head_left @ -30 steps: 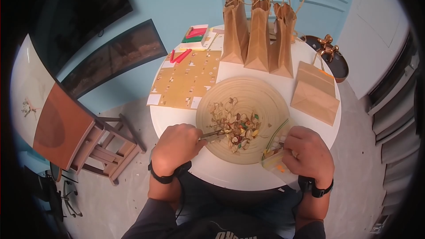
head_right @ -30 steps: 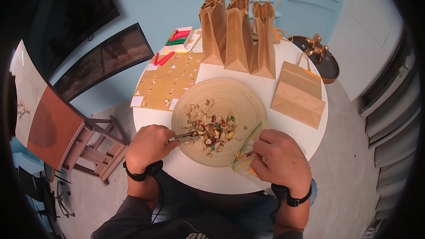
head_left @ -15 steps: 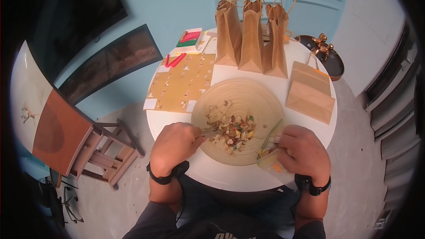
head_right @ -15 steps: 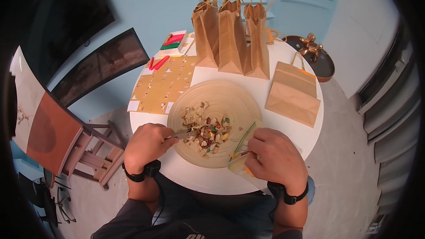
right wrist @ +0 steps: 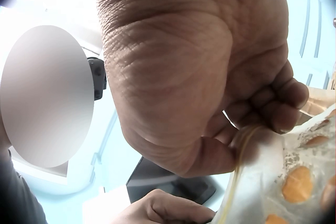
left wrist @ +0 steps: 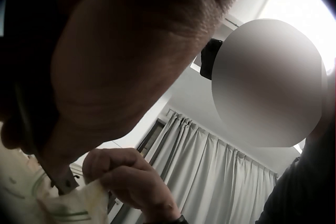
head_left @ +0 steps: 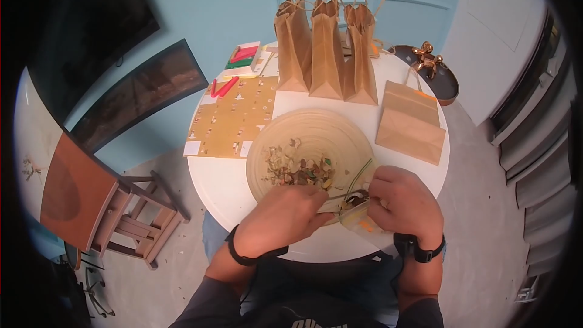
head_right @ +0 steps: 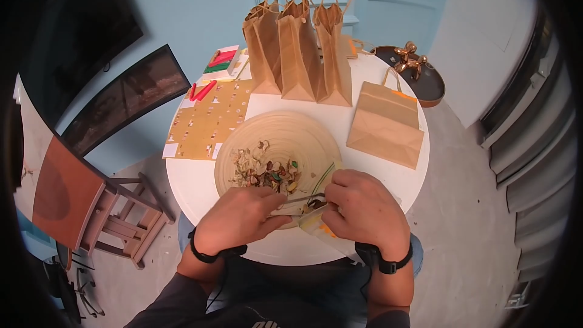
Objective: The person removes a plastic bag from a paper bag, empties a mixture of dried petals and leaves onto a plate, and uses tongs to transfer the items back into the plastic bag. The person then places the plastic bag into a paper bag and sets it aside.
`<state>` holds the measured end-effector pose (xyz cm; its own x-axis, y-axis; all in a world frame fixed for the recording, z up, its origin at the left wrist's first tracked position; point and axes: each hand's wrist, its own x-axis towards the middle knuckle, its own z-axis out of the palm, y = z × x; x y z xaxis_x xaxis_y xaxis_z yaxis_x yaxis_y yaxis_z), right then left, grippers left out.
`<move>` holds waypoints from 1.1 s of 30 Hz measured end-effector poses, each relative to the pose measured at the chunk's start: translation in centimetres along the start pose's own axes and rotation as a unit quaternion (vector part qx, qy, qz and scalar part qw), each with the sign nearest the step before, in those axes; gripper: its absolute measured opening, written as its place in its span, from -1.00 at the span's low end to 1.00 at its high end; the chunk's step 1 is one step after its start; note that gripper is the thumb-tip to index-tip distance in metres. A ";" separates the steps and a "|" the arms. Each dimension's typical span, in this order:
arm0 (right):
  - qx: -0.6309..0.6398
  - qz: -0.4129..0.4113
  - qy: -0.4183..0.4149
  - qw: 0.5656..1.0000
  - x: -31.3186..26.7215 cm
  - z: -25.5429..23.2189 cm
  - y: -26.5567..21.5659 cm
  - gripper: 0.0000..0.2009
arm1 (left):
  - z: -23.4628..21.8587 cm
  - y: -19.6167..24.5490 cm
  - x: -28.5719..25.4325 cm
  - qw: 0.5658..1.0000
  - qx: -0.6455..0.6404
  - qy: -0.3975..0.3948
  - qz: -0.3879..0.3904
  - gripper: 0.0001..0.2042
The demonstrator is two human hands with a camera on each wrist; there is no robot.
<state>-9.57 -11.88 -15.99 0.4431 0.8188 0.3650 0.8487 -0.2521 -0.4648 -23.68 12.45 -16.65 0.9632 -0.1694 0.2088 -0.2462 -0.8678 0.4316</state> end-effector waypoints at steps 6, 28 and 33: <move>-0.016 0.011 0.001 1.000 -1.1 -0.7 0.0 -0.87 | -2.7 -2.5 -1.5 0.991 0.088 0.011 -0.095 -0.64; -0.011 0.011 0.007 1.000 -1.7 -0.8 0.4 -0.88 | -2.8 -6.0 -1.2 0.954 0.139 -0.021 -0.264 -0.64; -0.008 0.005 0.007 1.000 -1.4 -0.7 0.2 -0.89 | -2.1 -7.1 -1.8 0.966 0.150 -0.001 -0.210 -0.68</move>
<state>-9.79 -13.48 -16.05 0.4556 0.8089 0.3715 0.8484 -0.2683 -0.4564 -23.93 19.88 -18.22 0.9716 0.2261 0.0698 0.2079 -0.9566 0.2042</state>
